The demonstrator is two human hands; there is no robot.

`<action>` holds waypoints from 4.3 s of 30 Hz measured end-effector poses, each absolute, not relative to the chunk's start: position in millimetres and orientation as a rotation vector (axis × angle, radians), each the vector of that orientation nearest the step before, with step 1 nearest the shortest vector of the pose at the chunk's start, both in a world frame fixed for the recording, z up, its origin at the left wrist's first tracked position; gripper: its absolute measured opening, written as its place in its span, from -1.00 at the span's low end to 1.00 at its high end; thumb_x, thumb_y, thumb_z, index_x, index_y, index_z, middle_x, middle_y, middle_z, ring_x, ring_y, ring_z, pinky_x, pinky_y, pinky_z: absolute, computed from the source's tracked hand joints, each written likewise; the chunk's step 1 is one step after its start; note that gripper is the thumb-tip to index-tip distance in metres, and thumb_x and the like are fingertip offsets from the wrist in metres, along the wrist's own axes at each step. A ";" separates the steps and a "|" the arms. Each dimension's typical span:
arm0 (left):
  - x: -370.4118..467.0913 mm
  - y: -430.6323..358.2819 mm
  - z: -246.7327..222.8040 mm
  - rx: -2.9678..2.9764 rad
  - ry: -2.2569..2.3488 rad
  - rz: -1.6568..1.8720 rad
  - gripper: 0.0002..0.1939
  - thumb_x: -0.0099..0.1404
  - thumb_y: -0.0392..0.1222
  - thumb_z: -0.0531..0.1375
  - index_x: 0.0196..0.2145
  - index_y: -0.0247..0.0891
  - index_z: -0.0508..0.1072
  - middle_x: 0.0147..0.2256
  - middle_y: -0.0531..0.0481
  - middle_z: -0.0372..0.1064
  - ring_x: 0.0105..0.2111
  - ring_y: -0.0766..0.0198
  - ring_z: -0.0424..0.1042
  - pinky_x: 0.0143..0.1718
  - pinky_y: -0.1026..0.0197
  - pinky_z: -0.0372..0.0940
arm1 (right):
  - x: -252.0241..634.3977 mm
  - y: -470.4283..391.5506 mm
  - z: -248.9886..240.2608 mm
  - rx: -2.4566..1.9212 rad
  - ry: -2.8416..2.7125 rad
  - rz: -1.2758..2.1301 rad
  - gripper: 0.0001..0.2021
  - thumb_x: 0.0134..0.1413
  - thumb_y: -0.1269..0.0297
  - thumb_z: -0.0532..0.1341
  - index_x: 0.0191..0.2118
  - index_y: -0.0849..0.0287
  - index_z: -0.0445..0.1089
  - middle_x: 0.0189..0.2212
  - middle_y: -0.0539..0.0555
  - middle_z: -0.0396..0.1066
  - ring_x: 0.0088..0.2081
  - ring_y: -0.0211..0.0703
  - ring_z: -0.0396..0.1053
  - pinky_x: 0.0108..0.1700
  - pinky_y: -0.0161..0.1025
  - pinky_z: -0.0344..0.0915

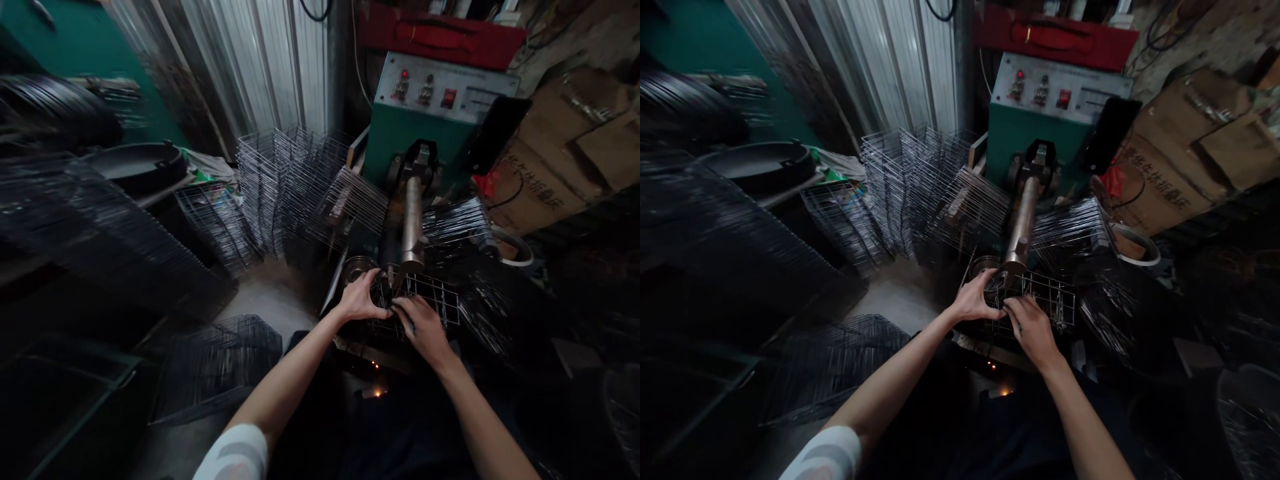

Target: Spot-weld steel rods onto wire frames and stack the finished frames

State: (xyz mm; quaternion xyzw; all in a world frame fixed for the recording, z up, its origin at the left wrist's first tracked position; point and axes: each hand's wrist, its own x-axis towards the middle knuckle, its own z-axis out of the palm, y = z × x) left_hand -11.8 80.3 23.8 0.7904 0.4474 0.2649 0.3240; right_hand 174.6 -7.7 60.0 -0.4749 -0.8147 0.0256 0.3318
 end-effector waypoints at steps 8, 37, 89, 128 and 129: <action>-8.0 76.7 19.3 2.058 1.186 0.694 0.12 -0.16 0.20 0.44 0.29 -0.07 0.09 0.15 -0.12 0.33 0.11 -0.11 0.39 0.11 -0.08 0.32 | 175.6 -8.4 56.3 -1.236 -2.078 0.020 -0.78 0.32 0.40 0.12 0.01 0.06 0.38 -0.23 0.12 0.49 -0.17 -0.05 0.46 -0.10 -0.10 0.44; -15.6 117.5 36.8 2.140 1.279 0.590 0.20 -0.25 0.32 0.44 0.30 -0.01 0.10 0.15 -0.12 0.35 0.10 -0.21 0.40 0.11 -0.12 0.29 | 191.2 23.6 58.0 -1.364 -1.940 0.020 -0.86 0.28 0.27 0.19 -0.32 0.11 0.43 -0.33 0.09 0.44 -0.24 -0.06 0.39 -0.17 -0.15 0.33; -100.2 61.2 2.1 1.797 0.723 0.639 0.20 -0.27 -0.13 0.54 0.28 -0.08 0.05 0.22 -0.22 0.20 0.22 -0.19 0.26 0.18 -0.16 0.23 | 146.5 -100.7 144.3 -1.228 -2.052 0.839 -0.79 0.33 0.26 0.16 -0.02 0.03 0.50 -0.16 0.09 0.54 -0.12 -0.11 0.50 -0.08 -0.24 0.43; -7.4 30.6 12.6 1.974 1.095 0.821 0.18 -0.25 -0.08 0.49 0.30 -0.10 0.06 0.22 -0.15 0.24 0.16 -0.14 0.34 0.18 -0.15 0.27 | 173.5 -56.6 55.1 -1.223 -2.162 0.056 -0.68 0.29 0.46 0.10 0.04 0.07 0.48 -0.11 0.13 0.58 -0.09 -0.05 0.54 -0.03 -0.06 0.49; -7.1 31.8 13.0 1.972 1.095 0.824 0.18 -0.24 -0.07 0.49 0.30 -0.11 0.06 0.21 -0.15 0.25 0.15 -0.14 0.35 0.17 -0.14 0.28 | 174.0 -54.8 55.7 -1.216 -2.165 0.053 -0.68 0.29 0.47 0.10 0.04 0.07 0.48 -0.11 0.13 0.58 -0.09 -0.05 0.54 -0.04 -0.06 0.50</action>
